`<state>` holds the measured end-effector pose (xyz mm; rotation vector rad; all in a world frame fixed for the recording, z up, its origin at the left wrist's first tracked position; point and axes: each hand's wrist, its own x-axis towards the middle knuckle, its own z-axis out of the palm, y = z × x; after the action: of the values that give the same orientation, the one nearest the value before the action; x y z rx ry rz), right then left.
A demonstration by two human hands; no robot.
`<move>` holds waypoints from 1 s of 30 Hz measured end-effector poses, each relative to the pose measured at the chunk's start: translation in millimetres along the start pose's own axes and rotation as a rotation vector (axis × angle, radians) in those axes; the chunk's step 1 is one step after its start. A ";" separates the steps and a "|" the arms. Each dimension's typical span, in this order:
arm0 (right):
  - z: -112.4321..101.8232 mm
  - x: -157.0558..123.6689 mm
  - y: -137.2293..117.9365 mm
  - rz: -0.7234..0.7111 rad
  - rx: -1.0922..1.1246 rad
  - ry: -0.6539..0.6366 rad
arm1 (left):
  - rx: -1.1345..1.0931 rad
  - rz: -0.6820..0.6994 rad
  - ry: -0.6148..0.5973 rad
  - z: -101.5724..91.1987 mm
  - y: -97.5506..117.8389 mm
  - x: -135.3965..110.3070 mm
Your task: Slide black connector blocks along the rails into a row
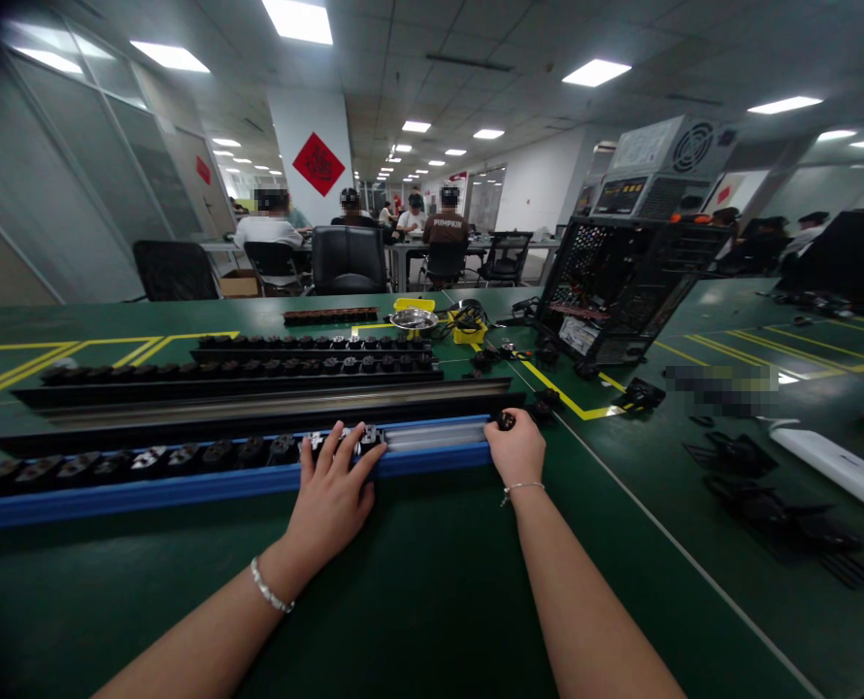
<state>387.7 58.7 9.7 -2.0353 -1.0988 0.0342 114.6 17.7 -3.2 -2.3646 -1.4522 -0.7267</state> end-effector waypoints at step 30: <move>1.1 74.3 87.5 0.026 -0.226 -0.004 | 0.009 -0.005 0.002 0.2 0.5 0.1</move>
<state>493.9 86.2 -24.3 -2.2504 -1.1205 -0.0764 115.1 17.6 -3.3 -2.3536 -1.4574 -0.7218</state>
